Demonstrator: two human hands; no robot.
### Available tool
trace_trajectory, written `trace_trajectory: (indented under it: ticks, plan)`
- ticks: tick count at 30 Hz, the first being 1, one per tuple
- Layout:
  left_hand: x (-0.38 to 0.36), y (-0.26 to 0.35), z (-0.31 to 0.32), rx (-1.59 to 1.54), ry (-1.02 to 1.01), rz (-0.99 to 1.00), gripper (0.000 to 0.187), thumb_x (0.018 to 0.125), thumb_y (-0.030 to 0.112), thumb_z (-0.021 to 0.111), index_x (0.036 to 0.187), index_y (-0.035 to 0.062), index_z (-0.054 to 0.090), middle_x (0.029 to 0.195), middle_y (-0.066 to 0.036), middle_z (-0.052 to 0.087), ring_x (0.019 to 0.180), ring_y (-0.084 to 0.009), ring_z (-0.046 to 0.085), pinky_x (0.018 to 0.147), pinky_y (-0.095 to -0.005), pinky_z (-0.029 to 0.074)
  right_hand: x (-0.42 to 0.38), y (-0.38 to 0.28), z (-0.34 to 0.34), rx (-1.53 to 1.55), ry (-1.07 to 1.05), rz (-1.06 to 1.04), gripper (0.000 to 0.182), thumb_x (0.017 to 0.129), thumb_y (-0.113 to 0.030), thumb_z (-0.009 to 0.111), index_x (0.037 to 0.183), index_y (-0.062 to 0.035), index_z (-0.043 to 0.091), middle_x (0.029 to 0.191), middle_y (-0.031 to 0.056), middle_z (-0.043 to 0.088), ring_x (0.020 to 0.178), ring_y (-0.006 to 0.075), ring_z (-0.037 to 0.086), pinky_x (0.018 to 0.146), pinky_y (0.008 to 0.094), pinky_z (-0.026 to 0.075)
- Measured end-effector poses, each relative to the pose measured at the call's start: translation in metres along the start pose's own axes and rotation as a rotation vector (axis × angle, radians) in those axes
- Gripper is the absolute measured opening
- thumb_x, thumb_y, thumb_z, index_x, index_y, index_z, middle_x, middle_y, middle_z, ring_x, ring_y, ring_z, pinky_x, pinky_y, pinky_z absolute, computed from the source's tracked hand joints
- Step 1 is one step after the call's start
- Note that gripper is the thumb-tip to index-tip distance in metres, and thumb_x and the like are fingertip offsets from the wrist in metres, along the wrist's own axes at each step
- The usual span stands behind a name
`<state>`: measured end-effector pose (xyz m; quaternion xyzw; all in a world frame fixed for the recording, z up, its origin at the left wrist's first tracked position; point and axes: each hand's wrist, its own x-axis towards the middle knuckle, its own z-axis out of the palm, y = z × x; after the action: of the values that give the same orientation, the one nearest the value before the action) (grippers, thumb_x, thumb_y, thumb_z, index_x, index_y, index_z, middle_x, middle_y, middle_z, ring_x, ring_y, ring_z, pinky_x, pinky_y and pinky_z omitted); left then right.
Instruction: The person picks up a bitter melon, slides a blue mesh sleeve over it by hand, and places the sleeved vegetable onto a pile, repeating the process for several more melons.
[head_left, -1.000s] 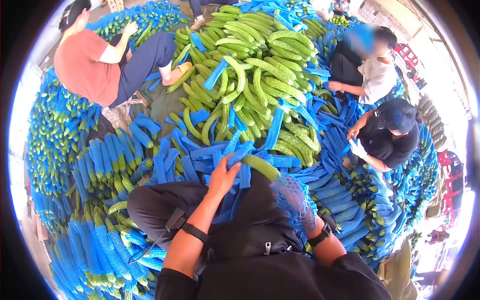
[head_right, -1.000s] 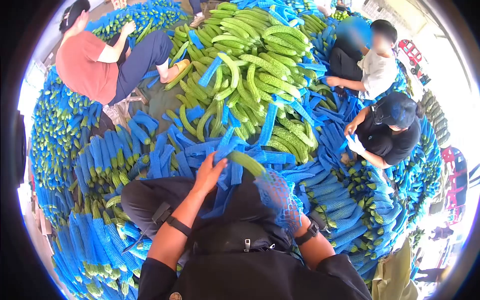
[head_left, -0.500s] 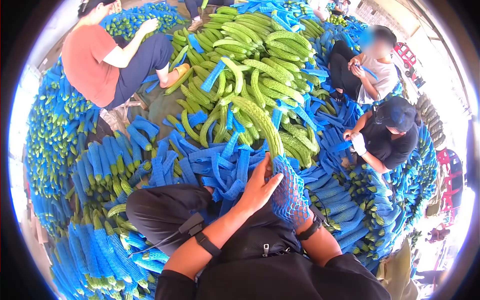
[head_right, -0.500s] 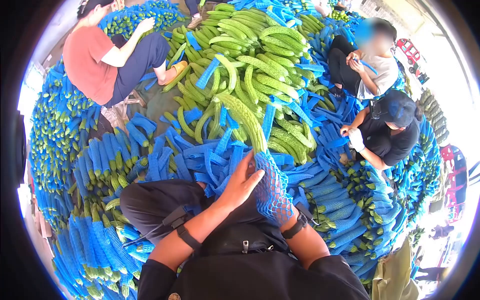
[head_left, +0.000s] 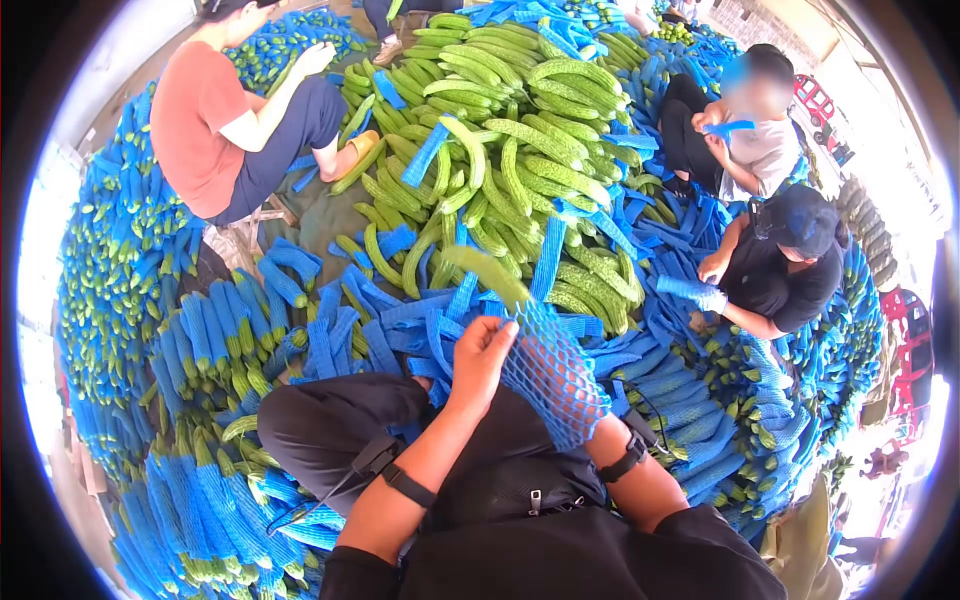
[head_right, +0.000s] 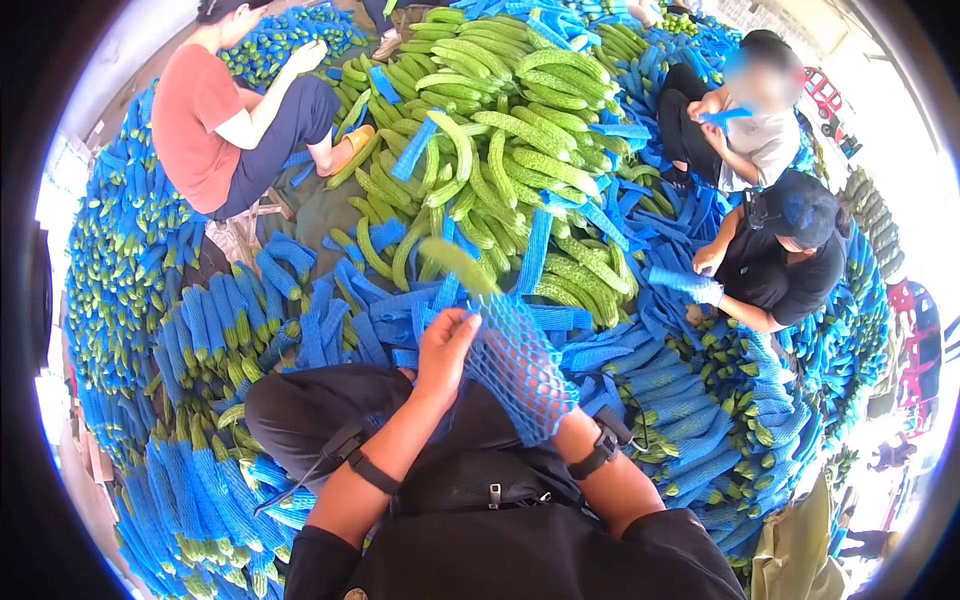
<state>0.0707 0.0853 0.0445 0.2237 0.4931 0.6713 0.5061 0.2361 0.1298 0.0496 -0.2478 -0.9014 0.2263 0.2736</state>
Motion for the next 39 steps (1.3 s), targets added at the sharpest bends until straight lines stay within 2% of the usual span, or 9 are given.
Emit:
trace_trajectory:
  ticks: [6, 8, 18, 21, 25, 28, 29, 34, 39]
  plan:
    - [0.056, -0.012, -0.057, 0.009, 0.427, 0.178, 0.021, 0.098, 0.021, 0.072, 0.102, 0.0008, 0.065, 0.088, 0.0, 0.067, 0.076, -0.0061, 0.057, 0.068, -0.0236, 0.045, -0.01, -0.027, -0.004, -0.194, -0.098, -0.156, 0.054, 0.093, -0.008, 0.067, 0.145, -0.0048, 0.051, 0.116, 0.015, 0.063, 0.106, 0.0292, 0.062, 0.093, 0.0436, 0.052]
    - [0.055, -0.007, -0.079, -0.022, 0.406, 0.085, 0.024, 0.098, 0.023, 0.072, 0.102, 0.0006, 0.064, 0.087, 0.0, 0.065, 0.076, -0.0064, 0.055, 0.07, -0.0238, 0.045, 0.012, -0.055, -0.035, 0.967, -0.405, 0.943, 0.056, 0.098, -0.012, 0.066, 0.149, -0.0031, 0.044, 0.1, 0.0085, 0.062, 0.084, 0.0172, 0.062, 0.073, 0.0332, 0.055]
    - [0.014, -0.018, -0.078, 0.191, 0.522, 0.089, 0.035, 0.098, 0.028, 0.071, 0.117, 0.0029, 0.056, 0.087, 0.001, 0.054, 0.076, -0.0074, 0.049, 0.067, -0.0227, 0.042, -0.038, -0.014, -0.029, 1.204, -0.098, 0.726, 0.055, 0.1, -0.015, 0.064, 0.148, -0.0021, 0.04, 0.094, 0.0029, 0.058, 0.076, 0.0105, 0.055, 0.068, 0.0281, 0.049]
    - [0.002, -0.008, -0.059, -0.195, 0.163, -0.447, 0.053, 0.102, 0.054, 0.058, 0.123, 0.0046, 0.056, 0.104, -0.005, 0.067, 0.086, -0.0151, 0.063, 0.078, -0.0303, 0.052, -0.033, -0.022, -0.034, 1.179, -0.103, 0.686, 0.059, 0.1, -0.012, 0.063, 0.152, -0.0038, 0.036, 0.098, 0.0029, 0.058, 0.081, 0.0106, 0.055, 0.072, 0.0287, 0.049]
    - [-0.008, 0.026, -0.009, -0.419, -0.032, -0.346, 0.064, 0.102, 0.065, 0.049, 0.126, 0.0063, 0.058, 0.115, -0.01, 0.068, 0.104, -0.0203, 0.065, 0.09, -0.039, 0.053, -0.037, -0.029, -0.033, 1.241, -0.209, 0.694, 0.057, 0.102, -0.019, 0.063, 0.152, -0.004, 0.04, 0.112, 0.007, 0.062, 0.101, 0.0133, 0.059, 0.089, 0.0318, 0.051]
    - [0.0, 0.007, -0.023, -0.276, 0.047, -0.326, 0.062, 0.102, 0.062, 0.051, 0.125, 0.0049, 0.058, 0.115, -0.01, 0.067, 0.104, -0.0191, 0.064, 0.091, -0.0378, 0.053, -0.038, -0.004, -0.049, 0.748, -0.277, 0.62, 0.043, 0.103, -0.022, 0.063, 0.141, -0.0015, 0.054, 0.112, 0.0091, 0.064, 0.105, 0.0149, 0.06, 0.091, 0.0336, 0.051]
    - [0.001, 0.006, -0.027, -0.272, 0.055, -0.317, 0.05, 0.104, 0.046, 0.059, 0.127, 0.0014, 0.057, 0.119, -0.01, 0.065, 0.11, -0.0167, 0.061, 0.097, -0.0341, 0.049, -0.041, 0.005, -0.042, 0.624, 0.013, 0.64, 0.036, 0.103, -0.025, 0.063, 0.13, -0.0004, 0.064, 0.114, 0.0121, 0.066, 0.108, 0.0186, 0.061, 0.095, 0.0363, 0.051]
    - [-0.003, -0.003, 0.011, 0.165, 0.087, -0.117, 0.044, 0.105, 0.032, 0.061, 0.132, -0.0014, 0.053, 0.123, -0.007, 0.061, 0.109, -0.0153, 0.056, 0.096, -0.0317, 0.046, -0.015, -0.018, -0.033, 0.377, -0.141, 0.479, 0.075, 0.096, -0.032, 0.072, 0.151, 0.0037, 0.036, 0.143, 0.0241, 0.055, 0.131, 0.0291, 0.056, 0.111, 0.0431, 0.042]
    - [0.004, 0.013, 0.01, 0.132, 0.144, -0.086, 0.059, 0.105, 0.045, 0.057, 0.149, 0.0098, 0.041, 0.124, -0.003, 0.059, 0.101, -0.0138, 0.058, 0.082, -0.0311, 0.05, -0.014, -0.018, -0.029, 1.026, -0.041, 0.778, 0.057, 0.094, -0.023, 0.072, 0.138, 0.0018, 0.046, 0.108, 0.0113, 0.067, 0.09, 0.0173, 0.068, 0.081, 0.0371, 0.057]
